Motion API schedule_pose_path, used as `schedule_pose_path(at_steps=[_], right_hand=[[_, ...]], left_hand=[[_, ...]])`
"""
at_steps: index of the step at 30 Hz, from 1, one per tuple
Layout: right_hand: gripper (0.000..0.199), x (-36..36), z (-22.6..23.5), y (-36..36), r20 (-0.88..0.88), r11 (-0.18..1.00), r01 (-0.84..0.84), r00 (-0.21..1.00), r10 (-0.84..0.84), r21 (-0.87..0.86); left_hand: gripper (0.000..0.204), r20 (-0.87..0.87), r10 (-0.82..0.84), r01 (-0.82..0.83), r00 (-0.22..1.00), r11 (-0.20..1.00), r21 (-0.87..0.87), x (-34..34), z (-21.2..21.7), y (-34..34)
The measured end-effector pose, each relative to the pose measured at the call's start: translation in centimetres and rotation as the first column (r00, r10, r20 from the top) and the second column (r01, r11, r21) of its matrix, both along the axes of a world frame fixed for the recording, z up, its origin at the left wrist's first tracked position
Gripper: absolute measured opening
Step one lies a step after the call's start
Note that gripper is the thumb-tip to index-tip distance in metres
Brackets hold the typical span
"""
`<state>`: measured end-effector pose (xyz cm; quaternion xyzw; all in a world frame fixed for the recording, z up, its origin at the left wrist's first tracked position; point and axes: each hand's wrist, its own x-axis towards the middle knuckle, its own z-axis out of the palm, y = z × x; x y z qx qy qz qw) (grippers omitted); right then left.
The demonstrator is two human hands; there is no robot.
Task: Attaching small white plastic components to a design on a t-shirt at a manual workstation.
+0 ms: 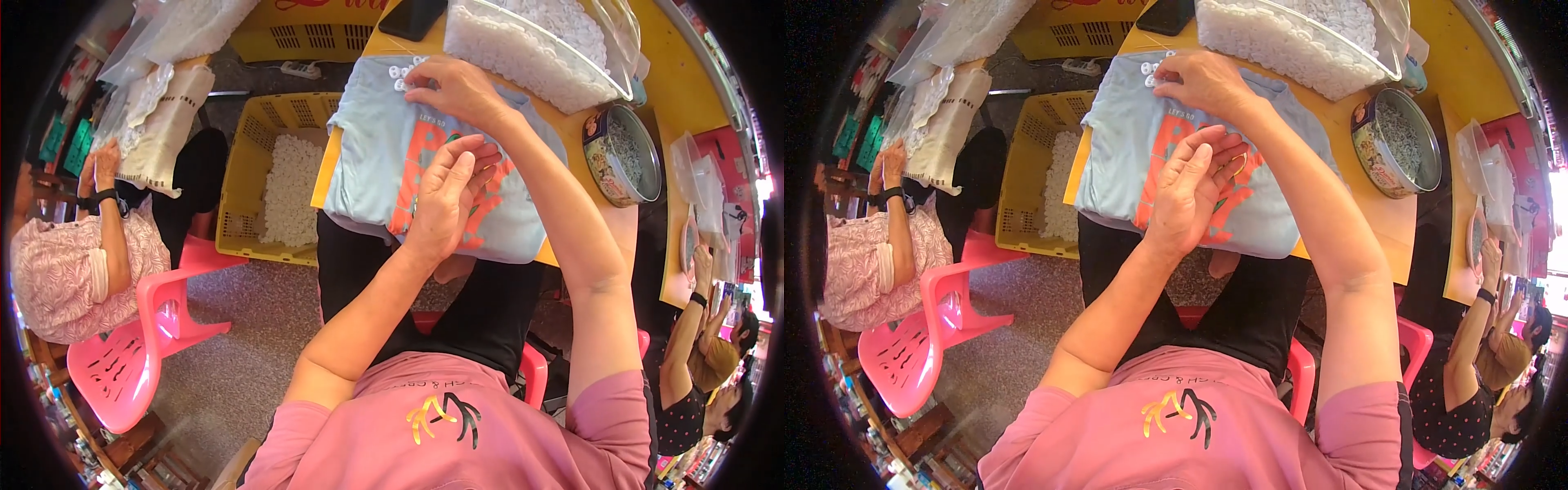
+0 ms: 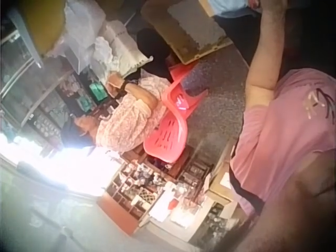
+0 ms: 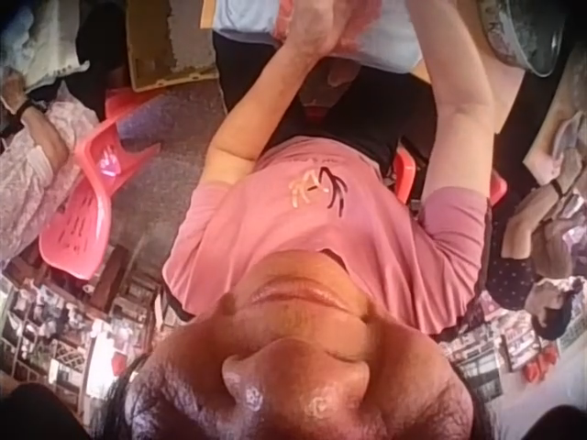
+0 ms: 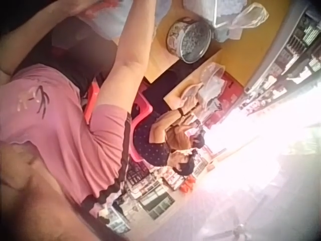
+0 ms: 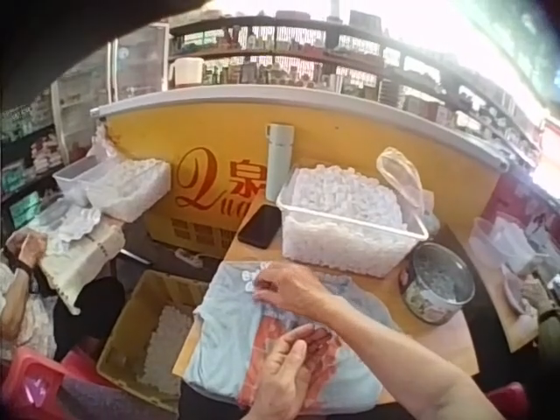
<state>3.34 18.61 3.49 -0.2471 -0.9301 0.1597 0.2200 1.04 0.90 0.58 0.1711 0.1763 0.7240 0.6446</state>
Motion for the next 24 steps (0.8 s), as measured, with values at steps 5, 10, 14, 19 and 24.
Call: schedule_pose_path(at_steps=[5,10,14,19,24], right_hand=[[0.02,0.3,-0.1,0.3,0.006,1.0,0.008,1.0,-0.008,0.001],[0.019,2.2,0.2,-0.3,-0.144,0.997,0.071,0.987,-0.076,-0.041],[0.023,4.2,1.0,-2.1,-0.216,0.912,0.161,0.942,-0.256,-0.377],[0.023,4.6,1.0,-2.0,-0.179,0.93,0.193,0.95,-0.257,-0.312],[0.024,2.2,1.4,-1.5,-0.009,0.965,0.171,0.984,-0.176,-0.197]], left_hand=[[0.028,-0.002,-0.01,0.01,1.0,1.0,-0.008,0.0,0.1,0.0],[0.027,-0.043,0.01,-0.011,0.999,1.0,-0.006,0.1,-0.2,0.2],[0.026,-0.042,0.0,-0.001,0.999,1.0,-0.015,-0.1,-0.2,0.0],[0.025,-0.078,-0.003,0.003,0.997,1.0,-0.011,0.0,-0.2,0.2],[0.025,-0.091,0.022,-0.021,0.996,1.0,0.015,-0.1,-0.8,0.1]])
